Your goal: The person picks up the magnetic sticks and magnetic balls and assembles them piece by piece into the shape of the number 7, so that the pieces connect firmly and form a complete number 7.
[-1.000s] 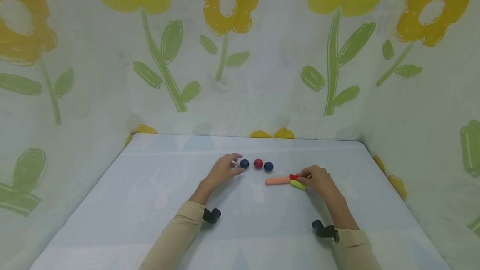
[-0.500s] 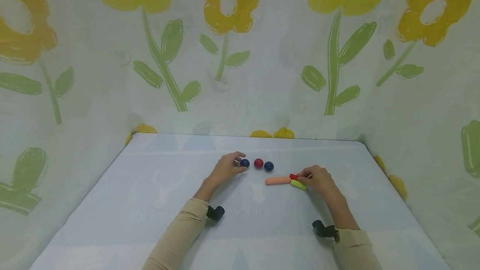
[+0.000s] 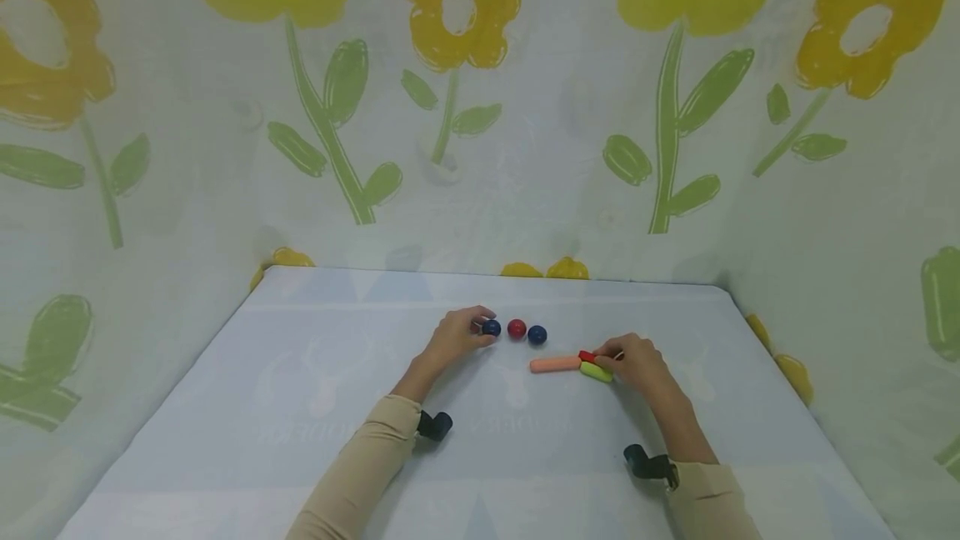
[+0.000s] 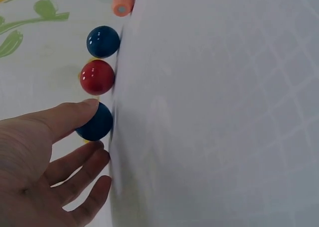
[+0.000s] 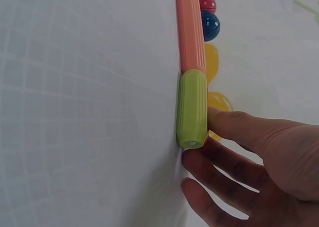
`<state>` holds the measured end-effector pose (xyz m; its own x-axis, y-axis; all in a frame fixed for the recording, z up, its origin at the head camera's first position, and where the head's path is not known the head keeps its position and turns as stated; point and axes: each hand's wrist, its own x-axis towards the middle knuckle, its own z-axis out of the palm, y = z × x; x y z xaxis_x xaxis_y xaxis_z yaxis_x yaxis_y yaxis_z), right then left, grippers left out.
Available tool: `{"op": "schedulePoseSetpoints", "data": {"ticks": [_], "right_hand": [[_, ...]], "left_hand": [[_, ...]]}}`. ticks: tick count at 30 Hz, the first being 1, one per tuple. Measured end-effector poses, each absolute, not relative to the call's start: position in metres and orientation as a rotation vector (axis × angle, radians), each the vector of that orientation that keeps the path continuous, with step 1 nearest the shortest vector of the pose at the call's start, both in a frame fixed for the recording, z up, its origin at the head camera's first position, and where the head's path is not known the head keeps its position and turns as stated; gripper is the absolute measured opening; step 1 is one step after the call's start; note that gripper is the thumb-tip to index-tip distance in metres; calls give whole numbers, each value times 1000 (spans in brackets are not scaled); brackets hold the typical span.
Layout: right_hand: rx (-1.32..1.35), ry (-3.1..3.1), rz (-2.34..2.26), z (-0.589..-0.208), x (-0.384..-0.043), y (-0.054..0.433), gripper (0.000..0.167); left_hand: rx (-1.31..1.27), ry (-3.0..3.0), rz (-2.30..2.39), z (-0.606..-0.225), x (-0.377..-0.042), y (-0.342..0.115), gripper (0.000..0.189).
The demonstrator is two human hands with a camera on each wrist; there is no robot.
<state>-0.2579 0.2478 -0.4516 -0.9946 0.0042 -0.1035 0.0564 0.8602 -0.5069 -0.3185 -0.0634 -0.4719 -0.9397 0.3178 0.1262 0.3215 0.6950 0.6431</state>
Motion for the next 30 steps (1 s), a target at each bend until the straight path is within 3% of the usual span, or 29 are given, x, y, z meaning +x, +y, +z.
{"op": "schedulePoseSetpoints", "data": {"ticks": [21, 30], "right_hand": [[37, 2954, -816, -451, -257, 248, 18], [31, 2947, -817, -452, -256, 248, 18]], "left_hand": [[-447, -2881, -1068, -472, -317, -59, 37], [-520, -2876, -1014, -473, -315, -63, 40]]}}
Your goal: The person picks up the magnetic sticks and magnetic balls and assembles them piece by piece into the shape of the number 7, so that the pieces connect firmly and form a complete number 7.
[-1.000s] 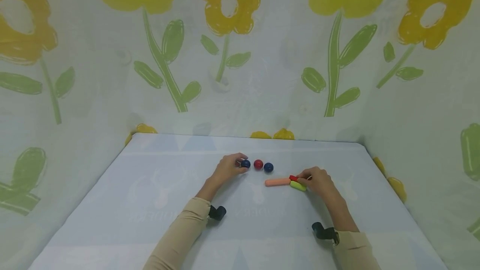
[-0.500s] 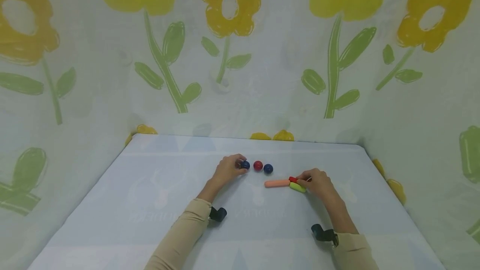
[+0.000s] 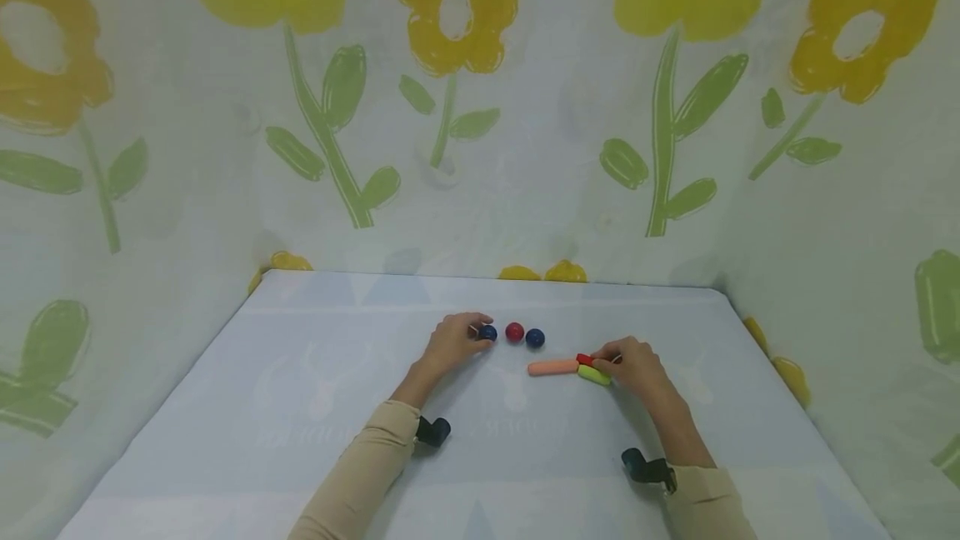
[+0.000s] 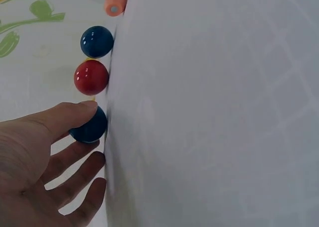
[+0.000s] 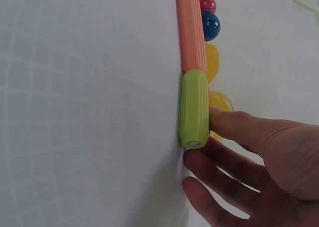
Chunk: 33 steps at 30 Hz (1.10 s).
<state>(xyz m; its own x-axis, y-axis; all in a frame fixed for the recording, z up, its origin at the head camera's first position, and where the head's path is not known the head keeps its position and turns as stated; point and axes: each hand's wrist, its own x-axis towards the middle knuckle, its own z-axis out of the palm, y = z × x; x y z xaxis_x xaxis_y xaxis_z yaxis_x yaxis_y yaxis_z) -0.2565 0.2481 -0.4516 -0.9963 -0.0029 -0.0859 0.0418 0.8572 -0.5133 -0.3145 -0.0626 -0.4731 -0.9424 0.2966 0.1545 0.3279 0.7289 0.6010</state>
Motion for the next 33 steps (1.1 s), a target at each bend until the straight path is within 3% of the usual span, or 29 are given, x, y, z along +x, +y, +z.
{"op": "schedulePoseSetpoints", "data": {"ticks": [33], "right_hand": [[33, 2962, -832, -452, -255, 247, 19]], "left_hand": [[-686, -2910, -1094, -465, -294, -85, 36]]}}
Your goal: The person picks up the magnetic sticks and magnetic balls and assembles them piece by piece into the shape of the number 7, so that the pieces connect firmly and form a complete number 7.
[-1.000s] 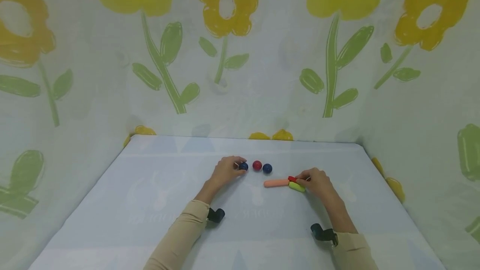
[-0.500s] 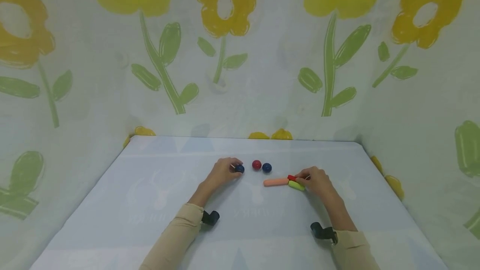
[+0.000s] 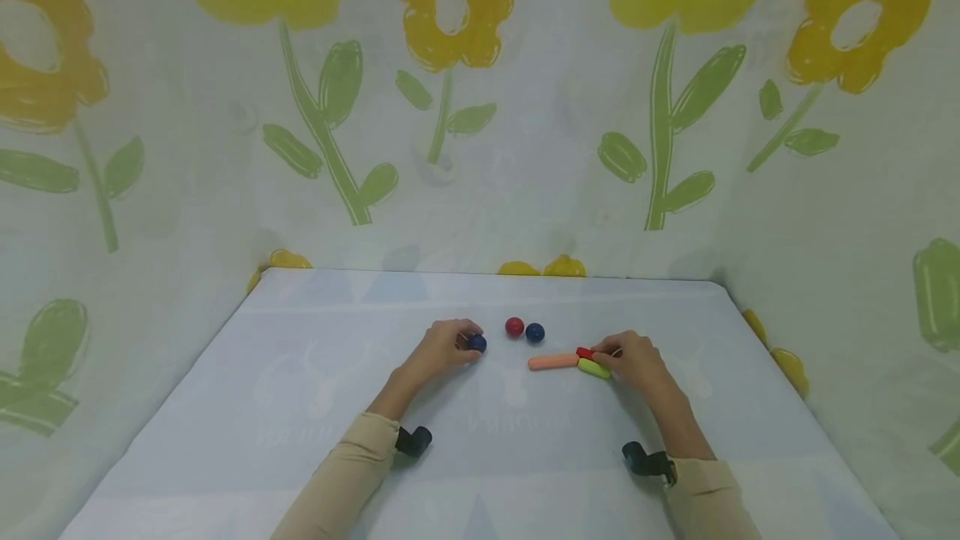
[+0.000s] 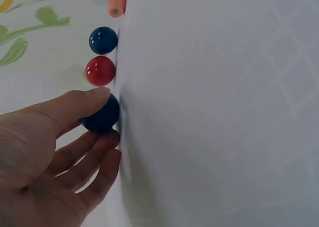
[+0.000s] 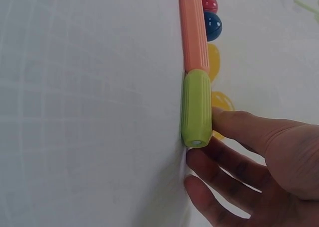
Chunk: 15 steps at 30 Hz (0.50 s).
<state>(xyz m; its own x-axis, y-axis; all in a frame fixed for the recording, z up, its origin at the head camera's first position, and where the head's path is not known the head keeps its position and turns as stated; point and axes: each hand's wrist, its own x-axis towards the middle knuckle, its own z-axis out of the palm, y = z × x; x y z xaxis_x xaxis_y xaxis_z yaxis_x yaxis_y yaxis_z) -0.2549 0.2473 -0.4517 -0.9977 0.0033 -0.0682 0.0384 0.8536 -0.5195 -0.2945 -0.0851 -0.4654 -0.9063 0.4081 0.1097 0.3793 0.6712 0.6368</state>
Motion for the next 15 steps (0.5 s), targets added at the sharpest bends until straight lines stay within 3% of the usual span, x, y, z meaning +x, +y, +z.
{"op": "schedulePoseSetpoints", "data": {"ticks": [15], "right_hand": [[28, 2967, -839, -452, -255, 248, 18]], "left_hand": [[727, 2823, 1074, -469, -287, -94, 34]]}}
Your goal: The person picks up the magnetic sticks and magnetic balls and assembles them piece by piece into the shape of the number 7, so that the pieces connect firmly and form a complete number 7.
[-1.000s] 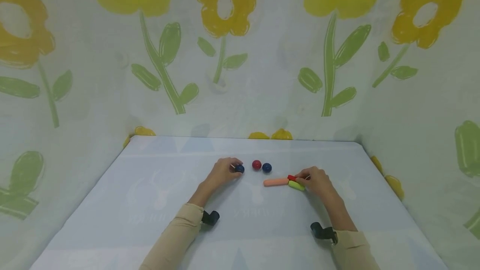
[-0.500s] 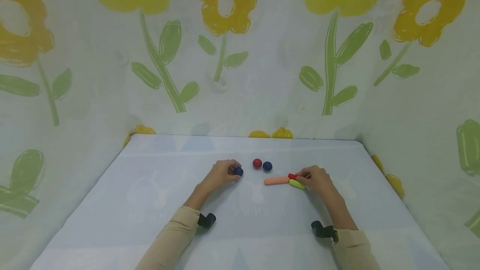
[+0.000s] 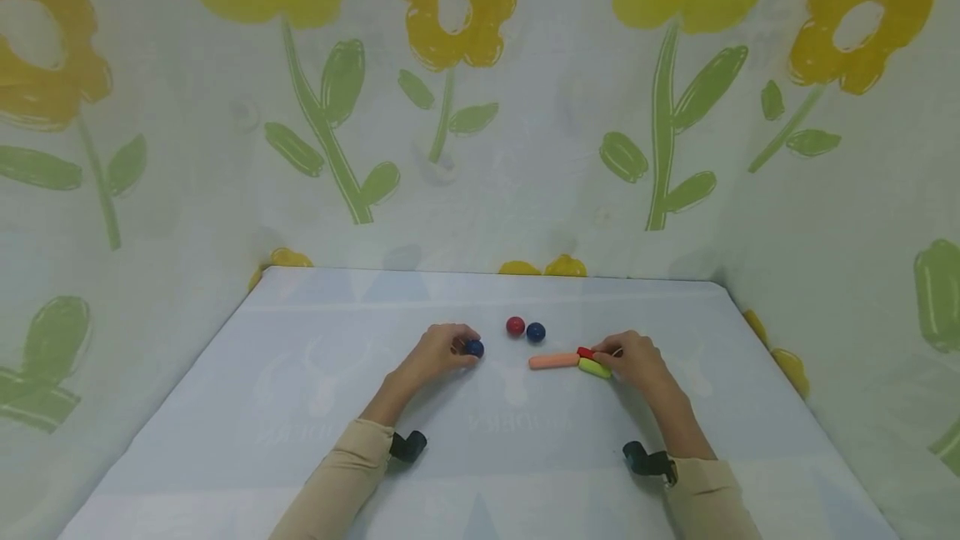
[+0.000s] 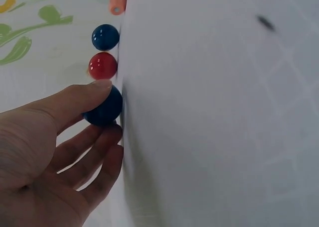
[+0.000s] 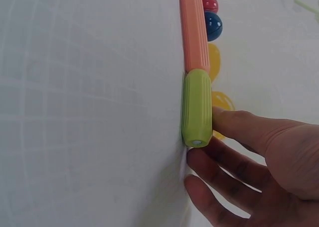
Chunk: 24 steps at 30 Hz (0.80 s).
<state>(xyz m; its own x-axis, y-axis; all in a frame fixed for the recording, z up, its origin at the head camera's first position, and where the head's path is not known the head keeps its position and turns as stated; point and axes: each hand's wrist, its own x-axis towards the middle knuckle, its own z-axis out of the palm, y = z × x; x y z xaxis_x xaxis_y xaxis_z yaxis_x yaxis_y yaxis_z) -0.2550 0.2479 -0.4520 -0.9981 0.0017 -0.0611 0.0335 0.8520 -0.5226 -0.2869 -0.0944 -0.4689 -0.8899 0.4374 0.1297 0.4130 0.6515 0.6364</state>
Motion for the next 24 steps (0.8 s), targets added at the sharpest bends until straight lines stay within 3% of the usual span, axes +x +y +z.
{"op": "schedulePoseSetpoints", "data": {"ticks": [24], "right_hand": [[51, 2957, -892, -454, -254, 248, 19]], "left_hand": [[722, 2796, 1085, -470, -283, -104, 34]]}}
